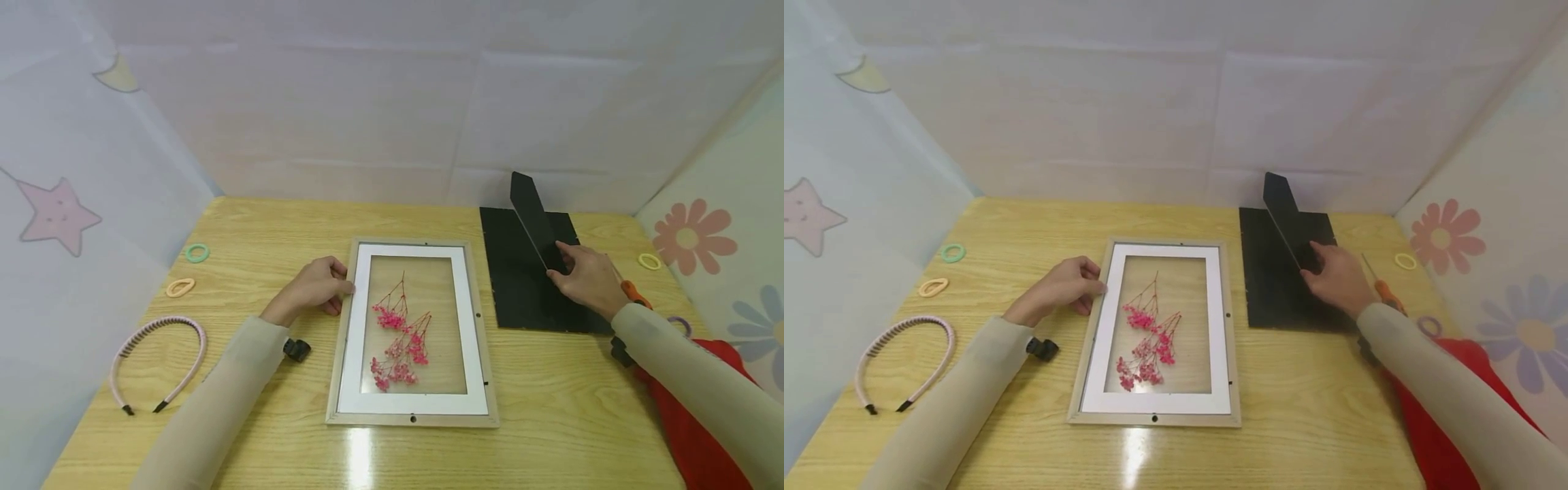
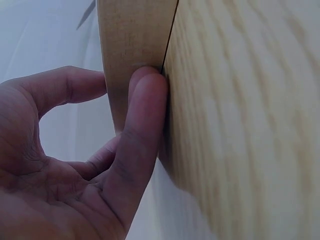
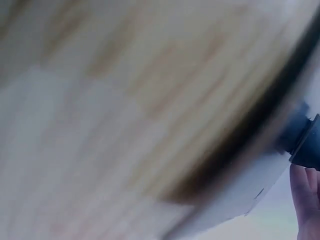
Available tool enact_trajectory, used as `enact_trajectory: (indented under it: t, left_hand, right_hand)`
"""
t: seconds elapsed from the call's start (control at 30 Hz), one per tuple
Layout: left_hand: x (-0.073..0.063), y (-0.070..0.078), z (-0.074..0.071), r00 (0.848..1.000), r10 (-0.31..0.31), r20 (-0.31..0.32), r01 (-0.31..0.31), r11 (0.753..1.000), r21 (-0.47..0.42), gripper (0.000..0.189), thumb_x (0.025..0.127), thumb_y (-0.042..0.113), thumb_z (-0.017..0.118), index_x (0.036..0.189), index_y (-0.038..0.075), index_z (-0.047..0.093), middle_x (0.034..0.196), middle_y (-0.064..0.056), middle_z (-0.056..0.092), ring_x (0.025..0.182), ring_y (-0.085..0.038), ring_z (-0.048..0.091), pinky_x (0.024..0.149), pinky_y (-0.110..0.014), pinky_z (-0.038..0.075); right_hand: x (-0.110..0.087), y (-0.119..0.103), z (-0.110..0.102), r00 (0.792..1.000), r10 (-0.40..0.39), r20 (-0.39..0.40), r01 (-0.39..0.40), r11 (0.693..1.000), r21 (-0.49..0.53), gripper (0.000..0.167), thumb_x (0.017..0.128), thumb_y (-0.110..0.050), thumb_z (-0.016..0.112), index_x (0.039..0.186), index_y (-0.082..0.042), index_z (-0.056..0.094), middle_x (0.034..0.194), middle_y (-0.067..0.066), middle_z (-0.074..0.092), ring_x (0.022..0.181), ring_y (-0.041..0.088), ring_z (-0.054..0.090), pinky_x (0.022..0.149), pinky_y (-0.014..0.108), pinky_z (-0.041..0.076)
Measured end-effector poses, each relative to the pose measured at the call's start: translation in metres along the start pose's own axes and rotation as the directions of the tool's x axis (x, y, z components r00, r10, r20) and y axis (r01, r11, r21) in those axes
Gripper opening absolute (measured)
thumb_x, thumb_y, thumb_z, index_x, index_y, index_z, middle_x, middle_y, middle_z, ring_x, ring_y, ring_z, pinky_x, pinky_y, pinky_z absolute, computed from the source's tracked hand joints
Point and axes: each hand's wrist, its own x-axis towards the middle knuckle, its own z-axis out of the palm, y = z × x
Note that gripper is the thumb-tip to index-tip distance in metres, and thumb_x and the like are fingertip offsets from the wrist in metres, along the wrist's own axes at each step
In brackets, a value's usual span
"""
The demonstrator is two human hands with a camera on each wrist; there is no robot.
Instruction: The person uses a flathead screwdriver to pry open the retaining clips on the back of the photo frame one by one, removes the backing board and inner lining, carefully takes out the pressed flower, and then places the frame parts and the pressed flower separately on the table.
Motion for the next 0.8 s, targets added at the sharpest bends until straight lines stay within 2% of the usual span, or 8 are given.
enact_trajectory:
  t: [0.23, 0.57, 0.73, 0.8]
  left_hand:
    - [0.004, 0.003, 0.002, 1.000, -0.001, -0.008, 0.001, 1.000, 0.008, 0.044, 0.092, 0.021, 0.070, 0.127, 0.002, 0.051, 0.099, -0.014, 0.061, 0.068, -0.024, 0.068, 0.064, -0.038, 0.065]
    - [0.007, 0.006, 0.007, 1.000, 0.005, 0.002, -0.005, 1.000, -0.001, 0.042, 0.093, 0.021, 0.069, 0.125, 0.002, 0.051, 0.098, -0.014, 0.062, 0.067, -0.024, 0.068, 0.063, -0.038, 0.065]
    - [0.009, 0.006, 0.009, 1.000, 0.013, 0.005, -0.012, 1.000, -0.004, 0.041, 0.093, 0.021, 0.070, 0.124, 0.002, 0.052, 0.097, -0.014, 0.063, 0.066, -0.024, 0.068, 0.063, -0.039, 0.065]
    - [0.009, 0.006, 0.009, 1.000, 0.015, 0.007, -0.015, 1.000, -0.001, 0.041, 0.093, 0.021, 0.070, 0.123, 0.002, 0.052, 0.097, -0.014, 0.063, 0.066, -0.024, 0.069, 0.063, -0.038, 0.065]
  right_hand:
    - [0.008, 0.002, 0.003, 0.999, 0.017, 0.046, -0.016, 1.000, -0.014, 0.063, 0.090, -0.024, 0.072, 0.142, 0.006, 0.053, 0.117, 0.032, 0.069, 0.101, 0.044, 0.070, 0.084, 0.062, 0.056]
    - [0.012, 0.000, 0.003, 0.991, -0.013, 0.133, 0.023, 0.997, -0.070, 0.056, 0.092, -0.022, 0.067, 0.138, 0.009, 0.055, 0.119, 0.030, 0.070, 0.103, 0.044, 0.070, 0.088, 0.062, 0.055]
    - [0.014, 0.002, 0.001, 0.987, -0.032, 0.157, 0.048, 0.993, -0.104, 0.050, 0.092, -0.020, 0.066, 0.135, 0.006, 0.060, 0.099, 0.025, 0.074, 0.099, 0.044, 0.068, 0.087, 0.063, 0.054]
    - [0.014, 0.003, 0.000, 0.984, -0.027, 0.175, 0.047, 0.993, -0.113, 0.048, 0.092, -0.020, 0.065, 0.134, 0.005, 0.061, 0.101, 0.024, 0.074, 0.103, 0.046, 0.065, 0.090, 0.064, 0.053]
